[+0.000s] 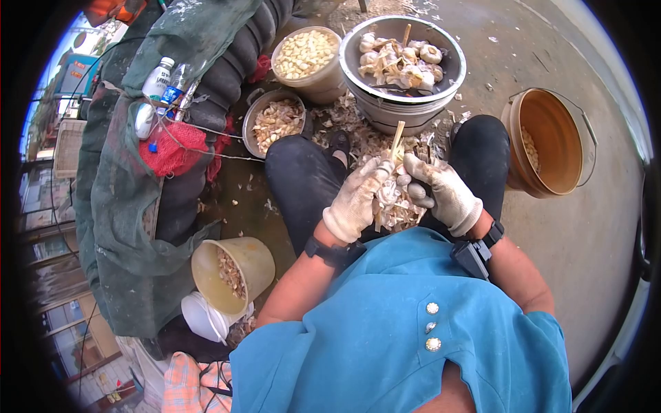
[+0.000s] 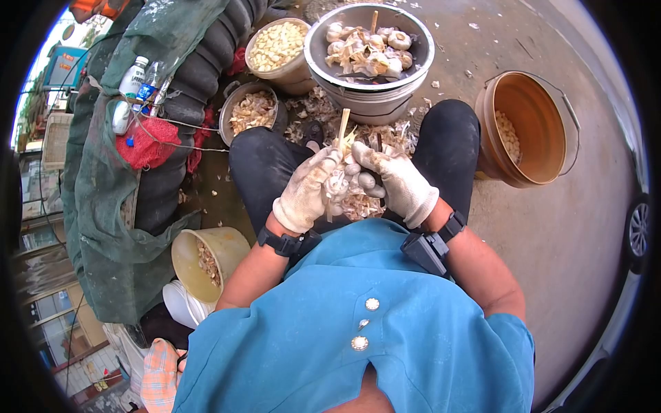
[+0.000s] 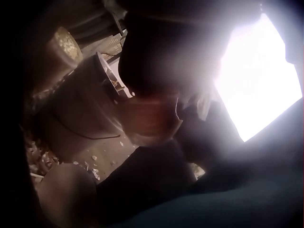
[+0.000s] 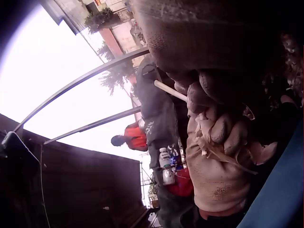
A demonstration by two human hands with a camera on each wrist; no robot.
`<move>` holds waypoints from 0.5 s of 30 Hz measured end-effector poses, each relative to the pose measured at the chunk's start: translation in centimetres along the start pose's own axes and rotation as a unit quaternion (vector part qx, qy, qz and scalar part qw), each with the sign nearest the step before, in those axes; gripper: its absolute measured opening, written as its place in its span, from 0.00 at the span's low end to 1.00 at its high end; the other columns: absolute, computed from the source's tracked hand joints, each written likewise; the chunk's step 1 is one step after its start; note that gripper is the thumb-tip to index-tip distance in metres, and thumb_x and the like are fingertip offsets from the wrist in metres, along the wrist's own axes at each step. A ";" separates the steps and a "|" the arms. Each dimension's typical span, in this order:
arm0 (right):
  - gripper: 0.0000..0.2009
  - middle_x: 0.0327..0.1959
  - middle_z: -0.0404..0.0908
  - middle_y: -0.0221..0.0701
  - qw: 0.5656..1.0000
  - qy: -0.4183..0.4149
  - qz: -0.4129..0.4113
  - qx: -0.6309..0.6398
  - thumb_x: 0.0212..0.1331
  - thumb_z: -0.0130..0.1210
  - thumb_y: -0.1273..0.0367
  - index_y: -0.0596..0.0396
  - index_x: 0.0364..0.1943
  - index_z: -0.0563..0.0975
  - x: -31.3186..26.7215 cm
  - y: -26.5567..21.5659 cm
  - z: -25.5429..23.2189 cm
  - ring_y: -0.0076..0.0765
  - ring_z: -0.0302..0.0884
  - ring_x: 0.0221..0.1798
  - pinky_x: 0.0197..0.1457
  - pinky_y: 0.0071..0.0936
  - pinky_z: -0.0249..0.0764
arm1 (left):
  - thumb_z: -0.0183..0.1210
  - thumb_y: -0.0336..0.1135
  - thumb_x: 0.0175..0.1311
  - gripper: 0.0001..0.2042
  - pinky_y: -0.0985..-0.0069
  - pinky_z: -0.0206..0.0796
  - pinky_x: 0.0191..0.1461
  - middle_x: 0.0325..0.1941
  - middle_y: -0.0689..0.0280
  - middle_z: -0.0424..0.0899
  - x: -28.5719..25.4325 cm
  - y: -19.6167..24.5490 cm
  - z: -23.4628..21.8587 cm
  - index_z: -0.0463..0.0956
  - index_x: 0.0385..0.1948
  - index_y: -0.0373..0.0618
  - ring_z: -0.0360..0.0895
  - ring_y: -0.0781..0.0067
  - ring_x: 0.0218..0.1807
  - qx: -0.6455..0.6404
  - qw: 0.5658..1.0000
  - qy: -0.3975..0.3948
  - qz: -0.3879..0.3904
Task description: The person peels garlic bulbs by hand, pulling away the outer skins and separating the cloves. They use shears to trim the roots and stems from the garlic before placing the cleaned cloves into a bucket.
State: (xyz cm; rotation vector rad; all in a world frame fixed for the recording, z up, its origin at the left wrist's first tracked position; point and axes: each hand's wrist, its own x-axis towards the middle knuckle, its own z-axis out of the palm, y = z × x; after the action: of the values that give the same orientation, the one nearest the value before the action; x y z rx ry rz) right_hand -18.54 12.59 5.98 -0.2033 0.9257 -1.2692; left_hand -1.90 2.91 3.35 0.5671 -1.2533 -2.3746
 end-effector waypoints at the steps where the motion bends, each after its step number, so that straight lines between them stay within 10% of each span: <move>1: 0.11 0.29 0.74 0.19 1.000 -0.007 0.004 0.003 0.70 0.50 0.60 0.51 0.44 0.76 0.0 0.0 -0.1 0.09 0.63 0.24 0.20 0.10 0.53 | 0.48 0.38 0.74 0.15 0.86 0.69 0.46 0.43 0.66 0.79 -0.1 0.1 -0.1 0.70 0.54 0.38 0.76 0.81 0.43 -0.054 0.998 -0.013 -0.025; 6: 0.10 0.29 0.74 0.20 0.999 0.018 -0.018 -0.021 0.69 0.51 0.61 0.52 0.44 0.75 0.1 0.1 0.0 0.09 0.61 0.21 0.20 0.09 0.54 | 0.48 0.38 0.73 0.16 0.83 0.68 0.51 0.45 0.65 0.79 0.0 0.1 0.0 0.69 0.55 0.37 0.76 0.79 0.46 -0.113 0.992 -0.043 -0.040; 15: 0.15 0.32 0.78 0.27 0.950 0.102 -0.095 -0.279 0.63 0.59 0.58 0.57 0.42 0.76 -0.1 0.3 0.8 0.19 0.73 0.29 0.31 0.21 0.68 | 0.49 0.39 0.72 0.19 0.83 0.65 0.51 0.49 0.66 0.77 0.1 -1.3 -1.9 0.67 0.57 0.36 0.73 0.80 0.48 0.146 0.987 -0.043 0.045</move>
State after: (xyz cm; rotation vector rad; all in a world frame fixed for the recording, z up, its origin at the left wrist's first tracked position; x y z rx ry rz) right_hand -17.81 12.52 6.37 -0.6272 1.4642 -1.1901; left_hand -1.15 2.25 1.27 0.4865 -1.6451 -2.1772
